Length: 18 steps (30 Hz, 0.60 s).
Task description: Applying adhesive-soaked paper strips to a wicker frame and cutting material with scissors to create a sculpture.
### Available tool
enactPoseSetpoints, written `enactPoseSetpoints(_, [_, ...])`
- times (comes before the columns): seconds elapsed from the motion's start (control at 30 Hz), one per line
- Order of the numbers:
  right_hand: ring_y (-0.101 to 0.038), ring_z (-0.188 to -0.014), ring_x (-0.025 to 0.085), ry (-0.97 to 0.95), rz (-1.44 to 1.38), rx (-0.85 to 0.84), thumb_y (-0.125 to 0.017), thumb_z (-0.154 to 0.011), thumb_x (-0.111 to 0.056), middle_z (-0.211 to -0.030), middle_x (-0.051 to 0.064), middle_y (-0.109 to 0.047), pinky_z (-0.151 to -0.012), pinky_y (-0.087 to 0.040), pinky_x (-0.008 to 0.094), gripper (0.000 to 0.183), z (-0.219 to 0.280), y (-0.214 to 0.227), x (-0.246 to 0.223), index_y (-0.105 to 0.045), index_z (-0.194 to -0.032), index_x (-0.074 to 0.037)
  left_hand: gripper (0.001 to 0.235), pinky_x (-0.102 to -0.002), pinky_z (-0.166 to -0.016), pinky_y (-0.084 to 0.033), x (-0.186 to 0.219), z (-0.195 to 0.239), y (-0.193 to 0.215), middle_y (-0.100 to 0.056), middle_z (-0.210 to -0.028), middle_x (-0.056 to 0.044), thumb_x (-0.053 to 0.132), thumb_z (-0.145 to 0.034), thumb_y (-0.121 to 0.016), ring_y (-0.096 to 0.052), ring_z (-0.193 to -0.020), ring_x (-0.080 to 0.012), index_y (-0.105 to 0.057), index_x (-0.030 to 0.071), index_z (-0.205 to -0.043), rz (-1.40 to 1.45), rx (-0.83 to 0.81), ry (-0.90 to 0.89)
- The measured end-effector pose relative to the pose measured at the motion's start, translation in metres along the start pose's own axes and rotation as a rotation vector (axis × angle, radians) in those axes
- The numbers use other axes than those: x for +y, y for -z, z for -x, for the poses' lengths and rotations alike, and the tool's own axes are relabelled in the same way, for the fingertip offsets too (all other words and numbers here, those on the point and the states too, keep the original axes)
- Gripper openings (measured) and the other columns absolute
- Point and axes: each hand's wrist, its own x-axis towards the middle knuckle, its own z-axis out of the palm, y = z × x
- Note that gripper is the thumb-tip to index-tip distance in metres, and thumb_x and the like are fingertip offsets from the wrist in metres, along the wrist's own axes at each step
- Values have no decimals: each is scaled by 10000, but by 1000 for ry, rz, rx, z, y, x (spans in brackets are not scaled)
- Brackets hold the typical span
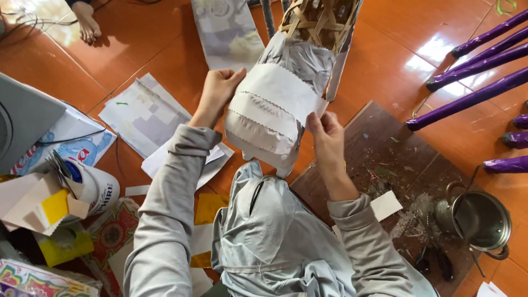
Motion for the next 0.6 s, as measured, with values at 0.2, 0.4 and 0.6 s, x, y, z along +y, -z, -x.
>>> enactPoseSetpoints(0.2, [-540,-1113,157,100,70,90,-668,-1051,-289,-1264,90,-500,-963,-504,340,436,-4,-12,29,-441,-1311,-22,395,-256,-516,-414,3,15,-5,-615,-705,33,339,-1000,-696,-485,-606,-23,-671,-13,-823,-39,-102,-14])
enactPoseSetpoints(0.4, [-447,-1377,235,-141,-393,-46,-590,-1046,-355,-1534,116,-400,-1124,-419,402,780,-8,-18,48,-92,-1624,-195,311,-230,-662,-500,3,20,-4,-669,-884,15,281,-1004,-665,-572,-773,-29,-644,-27,-1045,6,-223,-33])
enactPoseSetpoints(0.6, [-278,-1554,302,44,-23,5,-379,-1092,-495,-1712,151,-207,-1237,-308,448,729,11,-11,38,-18,-1668,-233,404,-265,-890,-468,3,31,10,-630,-1146,-36,264,-1053,-562,-554,-1039,-97,-572,-19,-1340,129,-256,-160])
